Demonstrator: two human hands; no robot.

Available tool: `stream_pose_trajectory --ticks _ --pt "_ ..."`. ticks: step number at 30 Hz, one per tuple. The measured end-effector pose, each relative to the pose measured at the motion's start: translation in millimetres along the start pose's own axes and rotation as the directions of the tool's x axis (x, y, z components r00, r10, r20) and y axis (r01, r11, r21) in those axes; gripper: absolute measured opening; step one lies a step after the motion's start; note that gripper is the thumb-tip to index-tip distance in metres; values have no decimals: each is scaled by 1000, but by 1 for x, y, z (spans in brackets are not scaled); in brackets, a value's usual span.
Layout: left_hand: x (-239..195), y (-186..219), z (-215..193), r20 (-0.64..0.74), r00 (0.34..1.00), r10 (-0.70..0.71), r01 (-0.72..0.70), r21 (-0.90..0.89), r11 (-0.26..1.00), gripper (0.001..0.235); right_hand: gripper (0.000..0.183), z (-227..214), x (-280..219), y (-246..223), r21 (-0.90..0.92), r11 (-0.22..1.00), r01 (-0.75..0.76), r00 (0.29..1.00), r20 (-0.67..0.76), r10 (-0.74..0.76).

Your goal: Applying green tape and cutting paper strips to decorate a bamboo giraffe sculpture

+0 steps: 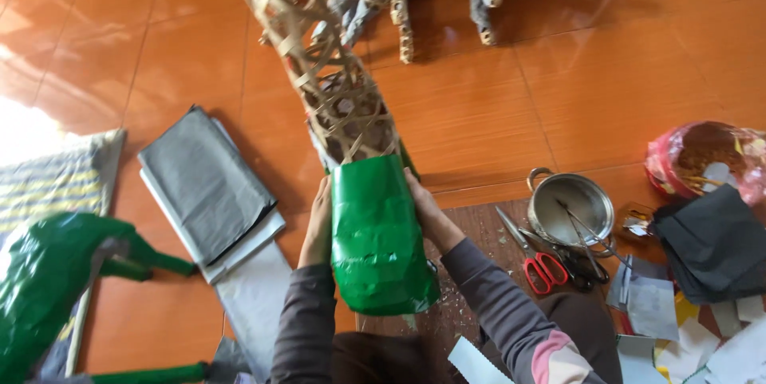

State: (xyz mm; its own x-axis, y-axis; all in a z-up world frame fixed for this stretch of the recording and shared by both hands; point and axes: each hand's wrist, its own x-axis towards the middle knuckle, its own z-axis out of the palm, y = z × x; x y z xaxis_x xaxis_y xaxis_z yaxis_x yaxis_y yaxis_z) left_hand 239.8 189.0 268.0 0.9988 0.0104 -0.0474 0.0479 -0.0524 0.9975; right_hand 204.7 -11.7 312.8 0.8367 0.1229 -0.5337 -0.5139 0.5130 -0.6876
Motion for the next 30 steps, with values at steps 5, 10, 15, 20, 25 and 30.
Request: stream_pose_trajectory --ticks 5,10,15,20,25,30 --pt "-8 6 0 -123 992 10 -6 36 999 41 56 9 -30 -1 -396 902 174 975 -57 -214" --pt "-46 38 -4 -122 980 158 -176 -156 972 41 63 -34 4 20 -12 870 492 852 214 -479" --pt "-63 48 -9 211 961 181 -179 -26 983 60 55 -26 -14 13 -334 737 587 803 359 -477" --pt "-61 51 -11 257 954 154 -164 15 986 56 66 -30 -4 16 -358 835 417 907 219 -360" --pt "-67 92 -2 251 968 -3 -24 106 994 59 67 -30 2 22 -362 845 394 918 202 -341" --pt "-78 118 33 114 938 -327 284 288 915 80 64 -47 6 30 -323 875 360 933 144 -331"
